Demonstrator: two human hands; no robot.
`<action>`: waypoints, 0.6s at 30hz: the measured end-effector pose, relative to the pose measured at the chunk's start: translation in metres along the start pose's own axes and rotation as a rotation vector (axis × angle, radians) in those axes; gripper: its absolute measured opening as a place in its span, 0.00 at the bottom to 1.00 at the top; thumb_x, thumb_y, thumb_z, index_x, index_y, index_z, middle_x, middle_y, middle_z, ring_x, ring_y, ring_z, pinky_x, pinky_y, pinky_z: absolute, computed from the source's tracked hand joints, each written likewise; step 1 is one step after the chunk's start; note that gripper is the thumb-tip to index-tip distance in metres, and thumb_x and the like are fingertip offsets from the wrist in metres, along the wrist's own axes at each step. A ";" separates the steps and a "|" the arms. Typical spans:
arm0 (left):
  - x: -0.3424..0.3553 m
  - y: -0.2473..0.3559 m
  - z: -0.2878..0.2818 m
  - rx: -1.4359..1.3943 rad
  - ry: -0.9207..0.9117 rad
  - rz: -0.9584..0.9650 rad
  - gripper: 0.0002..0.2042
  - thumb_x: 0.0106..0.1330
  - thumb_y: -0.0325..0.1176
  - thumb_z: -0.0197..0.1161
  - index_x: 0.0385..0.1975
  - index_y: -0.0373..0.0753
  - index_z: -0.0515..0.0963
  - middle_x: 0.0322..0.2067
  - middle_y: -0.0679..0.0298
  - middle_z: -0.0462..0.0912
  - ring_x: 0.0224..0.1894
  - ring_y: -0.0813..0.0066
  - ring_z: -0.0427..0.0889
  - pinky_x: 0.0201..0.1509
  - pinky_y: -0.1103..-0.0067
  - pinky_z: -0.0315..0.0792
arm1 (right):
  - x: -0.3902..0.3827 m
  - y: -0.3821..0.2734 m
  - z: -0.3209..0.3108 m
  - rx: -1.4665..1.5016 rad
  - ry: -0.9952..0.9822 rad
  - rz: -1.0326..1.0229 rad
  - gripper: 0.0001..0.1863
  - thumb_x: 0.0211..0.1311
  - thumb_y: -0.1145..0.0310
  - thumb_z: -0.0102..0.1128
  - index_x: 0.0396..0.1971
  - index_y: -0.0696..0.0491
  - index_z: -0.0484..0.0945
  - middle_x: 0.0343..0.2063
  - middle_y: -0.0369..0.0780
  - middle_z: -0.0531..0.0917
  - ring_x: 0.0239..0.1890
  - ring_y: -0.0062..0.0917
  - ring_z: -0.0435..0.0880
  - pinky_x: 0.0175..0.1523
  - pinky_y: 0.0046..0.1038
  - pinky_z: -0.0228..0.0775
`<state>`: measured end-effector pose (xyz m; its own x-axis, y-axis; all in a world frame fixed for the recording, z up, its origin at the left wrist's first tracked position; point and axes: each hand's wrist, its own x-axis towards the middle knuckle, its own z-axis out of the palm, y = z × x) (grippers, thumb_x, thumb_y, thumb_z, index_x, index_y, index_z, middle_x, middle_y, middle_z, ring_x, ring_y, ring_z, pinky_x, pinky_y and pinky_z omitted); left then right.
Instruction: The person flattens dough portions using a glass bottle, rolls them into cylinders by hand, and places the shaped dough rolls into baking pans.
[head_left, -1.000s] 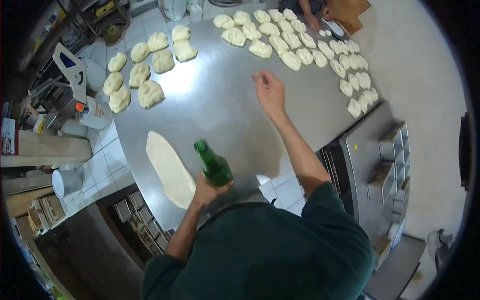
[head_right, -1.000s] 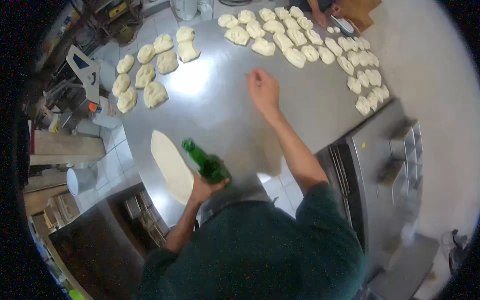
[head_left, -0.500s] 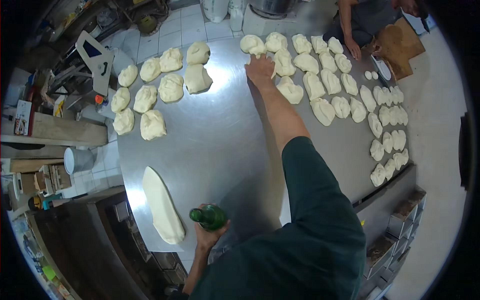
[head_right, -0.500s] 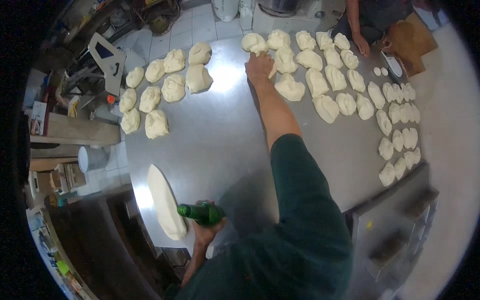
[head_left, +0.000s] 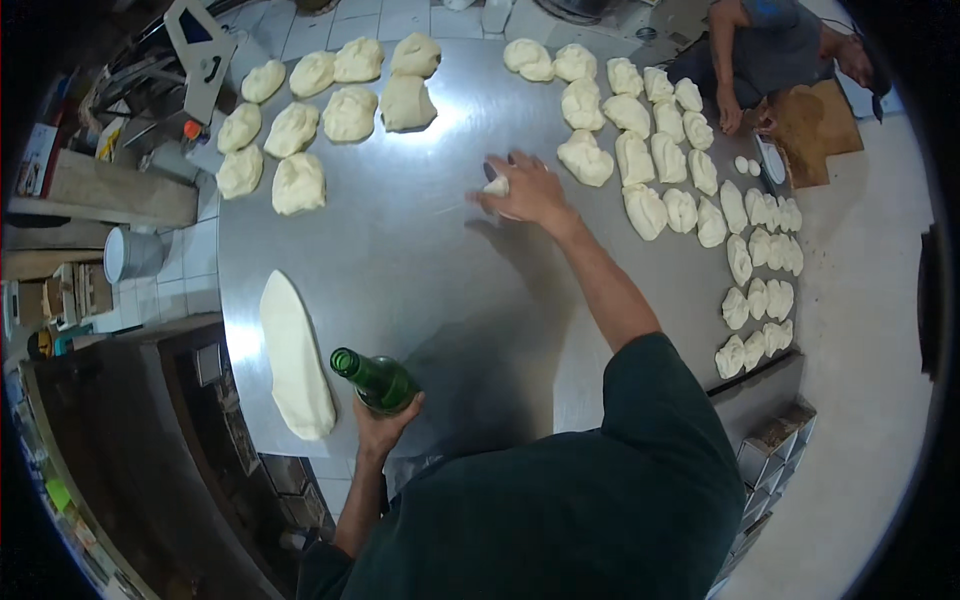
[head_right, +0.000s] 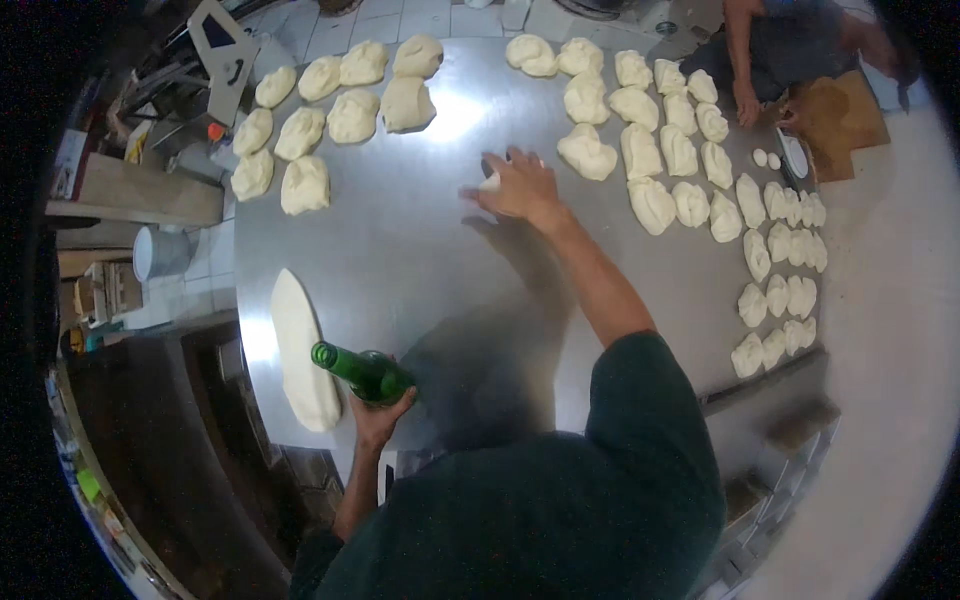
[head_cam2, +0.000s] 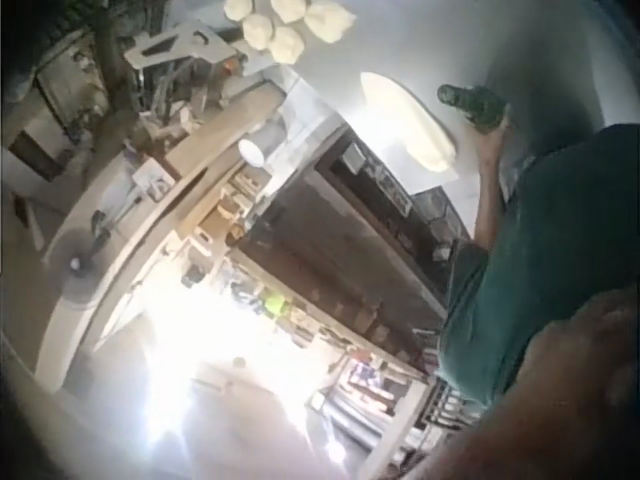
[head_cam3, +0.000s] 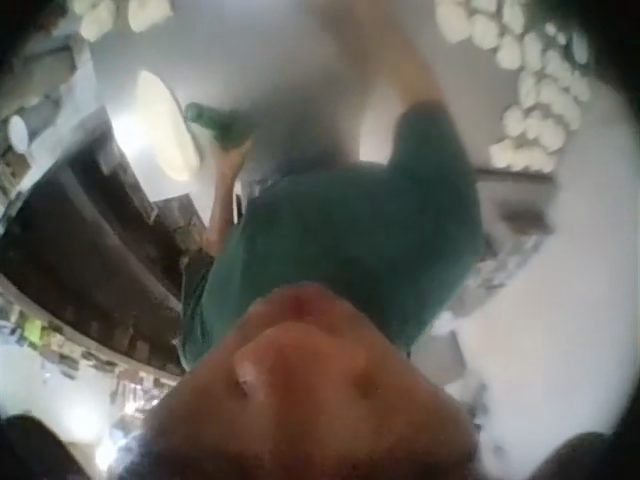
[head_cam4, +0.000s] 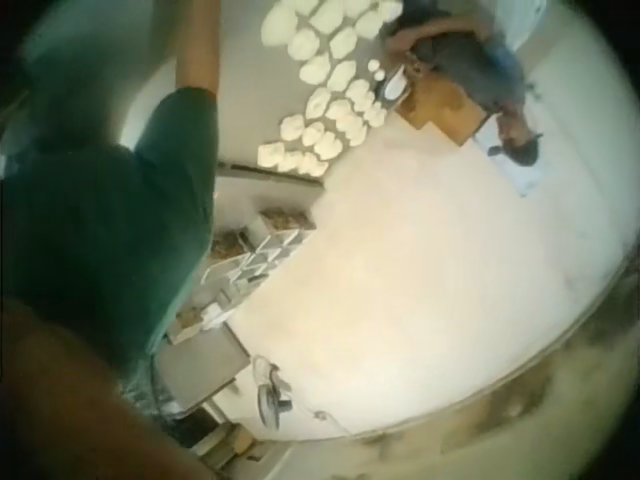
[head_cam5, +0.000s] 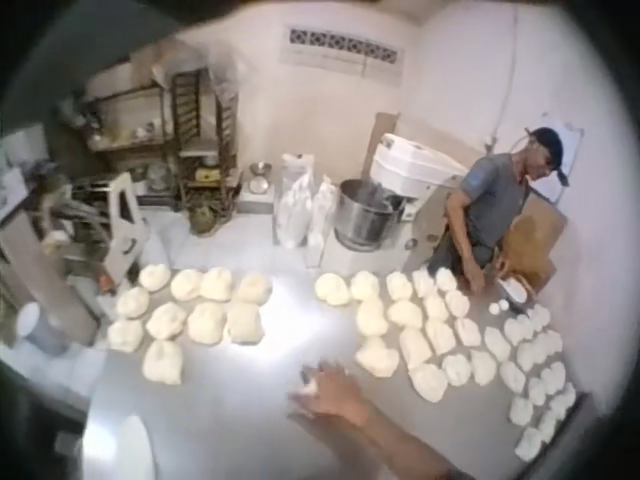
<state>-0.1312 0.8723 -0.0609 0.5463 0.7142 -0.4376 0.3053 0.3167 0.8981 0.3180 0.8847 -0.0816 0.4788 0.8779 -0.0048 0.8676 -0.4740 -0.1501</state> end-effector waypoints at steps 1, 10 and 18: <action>-0.007 0.002 -0.003 -0.020 0.029 -0.001 0.34 0.52 0.26 0.82 0.61 0.34 0.75 0.54 0.55 0.83 0.52 0.65 0.84 0.61 0.71 0.77 | -0.017 -0.015 0.000 -0.039 0.016 0.022 0.42 0.53 0.36 0.72 0.59 0.52 0.77 0.57 0.47 0.77 0.55 0.42 0.81 0.56 0.38 0.75; -0.053 -0.018 -0.030 -0.232 -0.046 0.089 0.37 0.51 0.23 0.82 0.63 0.35 0.71 0.53 0.54 0.82 0.52 0.60 0.84 0.61 0.66 0.79 | -0.050 -0.047 -0.104 0.776 -0.261 0.190 0.27 0.62 0.57 0.71 0.57 0.56 0.79 0.41 0.40 0.87 0.38 0.23 0.84 0.45 0.25 0.77; -0.121 -0.008 -0.093 -0.244 -0.102 0.144 0.31 0.51 0.26 0.82 0.55 0.32 0.75 0.46 0.58 0.85 0.43 0.70 0.85 0.53 0.74 0.79 | -0.214 -0.265 -0.196 1.018 0.829 -0.029 0.31 0.61 0.72 0.72 0.62 0.60 0.69 0.44 0.47 0.83 0.43 0.32 0.85 0.47 0.29 0.79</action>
<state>-0.2721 0.8418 -0.0107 0.6498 0.7001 -0.2960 0.0294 0.3660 0.9302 0.0120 0.8089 0.1529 0.7182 0.4114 0.5612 0.5642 0.1278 -0.8157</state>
